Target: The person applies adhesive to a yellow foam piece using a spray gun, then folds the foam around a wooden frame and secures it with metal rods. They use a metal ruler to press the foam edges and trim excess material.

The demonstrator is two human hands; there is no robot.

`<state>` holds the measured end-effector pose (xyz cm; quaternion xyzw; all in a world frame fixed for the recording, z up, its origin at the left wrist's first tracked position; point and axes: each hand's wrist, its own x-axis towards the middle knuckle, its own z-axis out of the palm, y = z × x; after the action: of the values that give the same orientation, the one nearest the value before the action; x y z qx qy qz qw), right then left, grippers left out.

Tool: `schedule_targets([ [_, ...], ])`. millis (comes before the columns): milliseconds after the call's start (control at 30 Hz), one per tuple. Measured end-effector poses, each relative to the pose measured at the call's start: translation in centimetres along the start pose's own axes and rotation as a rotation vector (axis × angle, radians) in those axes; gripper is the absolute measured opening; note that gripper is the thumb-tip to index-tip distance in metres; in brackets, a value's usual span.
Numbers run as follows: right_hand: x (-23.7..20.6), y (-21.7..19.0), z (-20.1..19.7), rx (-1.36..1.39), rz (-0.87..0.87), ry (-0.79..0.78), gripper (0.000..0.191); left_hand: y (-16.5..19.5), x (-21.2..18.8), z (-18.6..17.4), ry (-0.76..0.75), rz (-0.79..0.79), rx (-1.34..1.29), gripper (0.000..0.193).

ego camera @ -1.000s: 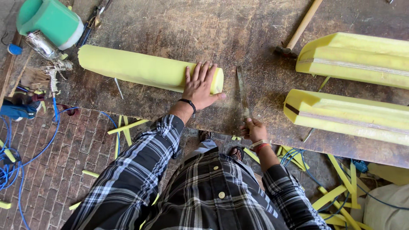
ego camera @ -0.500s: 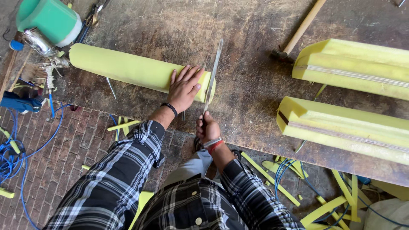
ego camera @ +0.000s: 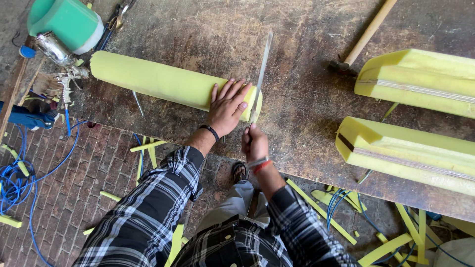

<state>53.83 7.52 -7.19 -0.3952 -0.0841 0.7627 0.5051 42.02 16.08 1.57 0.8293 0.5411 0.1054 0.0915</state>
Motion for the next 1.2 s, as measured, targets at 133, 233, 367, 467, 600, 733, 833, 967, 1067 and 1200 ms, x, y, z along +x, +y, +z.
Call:
schedule_targets([
  [133, -1.8, 0.6, 0.7, -0.028, 0.006, 0.068, 0.036, 0.0, 0.1, 0.2, -0.008, 0.01, 0.029, 0.051],
  [233, -6.0, 3.2, 0.5, -0.037, 0.119, 0.125, 0.033, 0.0, 0.0, 0.5, 0.013, 0.018, 0.016, 0.052],
  [367, -3.7, 1.6, 0.4, -0.017, 0.045, 0.073, 0.039, 0.1, 0.0, 0.7, 0.01, 0.003, 0.015, 0.052],
  [467, -1.2, 0.1, 0.5, 0.019, -0.008, 0.018, 0.036, 0.1, 0.1, 0.7, 0.009, 0.008, 0.017, 0.051],
  [600, -5.2, 4.0, 0.1, 0.021, 0.025, 0.061, 0.036, 0.1, 0.0, 0.7, 0.019, 0.024, 0.009, 0.052],
  [733, -5.0, 4.6, -0.5, 0.029, 0.015, 0.028, 0.044, 0.2, 0.0, 1.0, 0.03, 0.008, 0.0, 0.053],
  [833, -1.0, 1.9, -0.4, 0.074, -0.024, 0.013, 0.037, 0.2, 0.1, 1.0, 0.026, 0.016, 0.004, 0.053],
  [967, -3.4, 3.2, -0.6, 0.028, -0.007, -0.025, 0.043, 0.2, 0.1, 1.1, 0.018, 0.023, 0.005, 0.053],
  [1067, -7.0, 5.7, -1.0, 0.094, 0.112, 0.029, 0.038, 0.3, 0.1, 1.2, 0.036, 0.021, 0.0, 0.054],
  [1200, -3.1, 3.1, -1.0, 0.078, -0.017, -0.017, 0.041, 0.3, 0.1, 1.3, 0.035, 0.019, 0.002, 0.053],
])
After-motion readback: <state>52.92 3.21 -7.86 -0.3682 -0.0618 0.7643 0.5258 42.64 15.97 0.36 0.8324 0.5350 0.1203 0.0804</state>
